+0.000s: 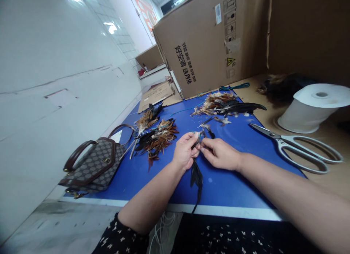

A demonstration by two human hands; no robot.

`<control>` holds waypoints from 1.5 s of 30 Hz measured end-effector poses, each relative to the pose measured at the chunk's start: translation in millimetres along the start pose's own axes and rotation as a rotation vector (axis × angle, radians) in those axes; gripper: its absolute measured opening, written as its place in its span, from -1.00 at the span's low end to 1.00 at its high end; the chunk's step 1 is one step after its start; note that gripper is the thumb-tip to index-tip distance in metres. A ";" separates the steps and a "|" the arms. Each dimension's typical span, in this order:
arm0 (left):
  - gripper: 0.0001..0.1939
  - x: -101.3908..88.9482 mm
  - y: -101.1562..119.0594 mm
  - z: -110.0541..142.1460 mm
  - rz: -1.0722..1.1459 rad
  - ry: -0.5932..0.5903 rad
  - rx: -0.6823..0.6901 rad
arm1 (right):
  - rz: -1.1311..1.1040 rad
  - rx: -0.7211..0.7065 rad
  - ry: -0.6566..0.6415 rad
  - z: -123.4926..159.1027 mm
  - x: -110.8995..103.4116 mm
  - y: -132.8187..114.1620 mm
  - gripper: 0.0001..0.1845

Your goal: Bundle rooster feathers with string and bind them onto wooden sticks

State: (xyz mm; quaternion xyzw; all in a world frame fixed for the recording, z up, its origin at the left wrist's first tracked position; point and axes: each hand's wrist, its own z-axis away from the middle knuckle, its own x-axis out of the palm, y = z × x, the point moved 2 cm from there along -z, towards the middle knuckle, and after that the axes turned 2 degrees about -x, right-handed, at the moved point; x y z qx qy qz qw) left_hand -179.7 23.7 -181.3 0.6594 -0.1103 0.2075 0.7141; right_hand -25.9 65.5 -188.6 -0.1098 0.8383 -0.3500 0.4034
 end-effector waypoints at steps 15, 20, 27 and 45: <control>-0.51 2.1 4.3 0.9 0.041 -0.010 0.039 | -0.317 0.139 0.348 -2.5 -2.8 -6.7 -0.70; -0.50 4.7 3.9 1.5 0.078 -0.015 0.031 | -0.226 0.144 0.375 -2.6 3.0 -5.1 -0.74; -0.49 3.4 -9.5 -1.6 0.029 0.031 0.073 | 0.001 0.062 0.359 -1.0 3.4 0.2 -0.77; -0.54 -4.5 -15.0 -8.0 -0.048 0.119 0.120 | 0.376 0.078 0.023 0.1 -6.6 9.7 -0.69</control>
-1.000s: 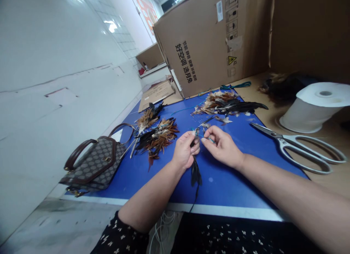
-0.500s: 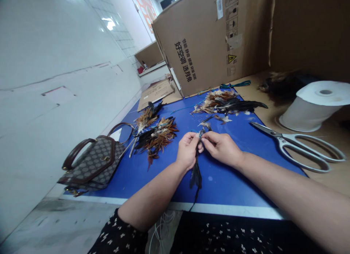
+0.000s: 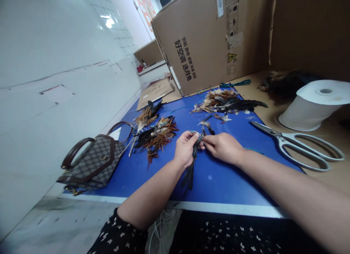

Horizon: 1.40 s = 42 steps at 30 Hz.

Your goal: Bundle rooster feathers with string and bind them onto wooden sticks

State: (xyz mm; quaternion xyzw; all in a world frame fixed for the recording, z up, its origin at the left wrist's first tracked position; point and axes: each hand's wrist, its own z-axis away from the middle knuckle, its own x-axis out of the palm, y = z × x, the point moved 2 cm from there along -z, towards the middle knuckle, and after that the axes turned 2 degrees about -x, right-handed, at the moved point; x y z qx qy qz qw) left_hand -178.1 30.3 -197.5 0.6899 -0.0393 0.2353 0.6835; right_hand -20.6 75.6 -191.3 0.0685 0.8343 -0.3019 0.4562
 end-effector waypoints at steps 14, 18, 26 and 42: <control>-0.59 -1.8 8.2 -1.7 0.114 0.030 -0.034 | 0.138 -0.033 -0.010 0.2 1.9 3.5 -0.62; -0.58 1.8 13.3 2.6 0.118 -0.011 0.013 | 0.143 -0.026 -0.007 -0.9 -0.4 2.8 -0.56; -0.70 1.0 14.6 2.6 0.125 -0.127 0.057 | 0.148 -0.006 -0.030 -1.6 -3.0 3.0 -0.56; -0.54 -23.5 10.8 -14.7 -0.488 -0.098 -0.045 | -0.227 -0.138 -0.062 1.2 -38.5 0.8 -0.69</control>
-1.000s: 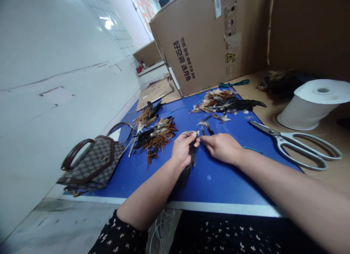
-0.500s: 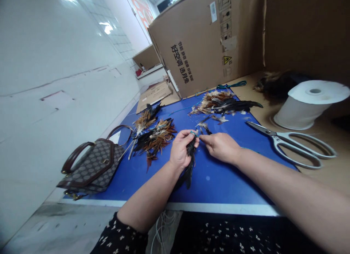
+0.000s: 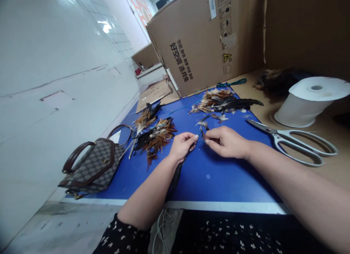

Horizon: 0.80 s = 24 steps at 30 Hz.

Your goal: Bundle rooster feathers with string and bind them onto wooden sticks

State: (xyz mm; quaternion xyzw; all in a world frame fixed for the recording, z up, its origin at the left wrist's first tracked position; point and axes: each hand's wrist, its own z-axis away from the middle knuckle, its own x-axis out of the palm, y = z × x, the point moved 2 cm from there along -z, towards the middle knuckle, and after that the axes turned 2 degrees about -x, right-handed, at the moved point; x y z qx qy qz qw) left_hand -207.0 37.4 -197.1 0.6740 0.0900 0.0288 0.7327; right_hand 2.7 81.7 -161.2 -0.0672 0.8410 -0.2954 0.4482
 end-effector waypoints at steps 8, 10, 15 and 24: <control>-0.66 4.6 0.4 5.6 -0.227 -0.287 0.042 | -0.028 -0.077 0.232 -3.7 -6.8 0.6 -0.77; -0.70 5.3 4.2 7.5 -0.297 -0.403 0.125 | 0.004 -0.079 0.259 -4.3 -6.1 3.8 -0.78; -0.73 10.7 13.7 15.8 -0.429 -0.546 0.308 | -0.001 -0.081 0.263 -5.2 -2.2 8.3 -0.77; -0.49 16.0 2.1 14.5 -0.130 -0.379 -0.011 | 0.282 -0.098 0.523 -5.0 -6.3 10.6 -0.73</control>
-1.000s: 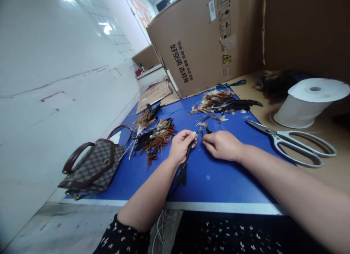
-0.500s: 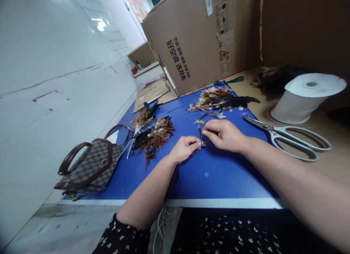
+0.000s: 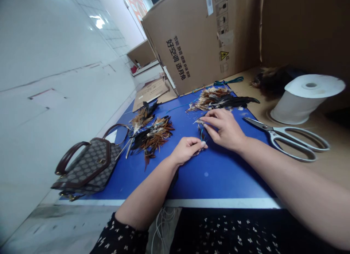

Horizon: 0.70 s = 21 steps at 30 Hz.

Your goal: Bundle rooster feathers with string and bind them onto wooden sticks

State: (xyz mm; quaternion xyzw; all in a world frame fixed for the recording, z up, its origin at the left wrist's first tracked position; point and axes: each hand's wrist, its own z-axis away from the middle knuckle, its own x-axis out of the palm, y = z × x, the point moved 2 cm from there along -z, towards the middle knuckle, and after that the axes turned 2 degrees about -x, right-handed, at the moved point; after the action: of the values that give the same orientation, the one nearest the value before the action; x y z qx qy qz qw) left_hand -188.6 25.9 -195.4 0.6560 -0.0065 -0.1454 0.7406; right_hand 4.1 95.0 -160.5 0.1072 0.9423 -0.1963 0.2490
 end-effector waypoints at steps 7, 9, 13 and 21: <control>-0.49 -6.0 -2.7 -3.7 0.199 0.094 -0.069 | -0.198 -0.221 -0.242 1.8 -4.9 -15.9 -0.64; -0.50 -6.9 -4.0 -3.8 0.196 0.096 -0.064 | -0.206 -0.212 -0.328 5.5 1.6 -15.6 -0.63; -0.51 -8.3 -8.2 -5.0 0.198 0.088 -0.066 | -0.215 -0.138 -0.388 8.9 8.9 -8.9 -0.68; -0.46 -9.8 -6.1 -5.5 0.200 0.148 -0.088 | -0.155 -0.059 -0.393 10.0 12.9 -1.8 -0.79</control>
State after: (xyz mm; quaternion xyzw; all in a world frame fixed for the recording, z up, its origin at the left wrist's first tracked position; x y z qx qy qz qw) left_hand -198.2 32.8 -200.3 0.6279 -0.0106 -0.0221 0.7779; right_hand -3.2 90.5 -174.6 -0.0130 0.8865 -0.2042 0.4151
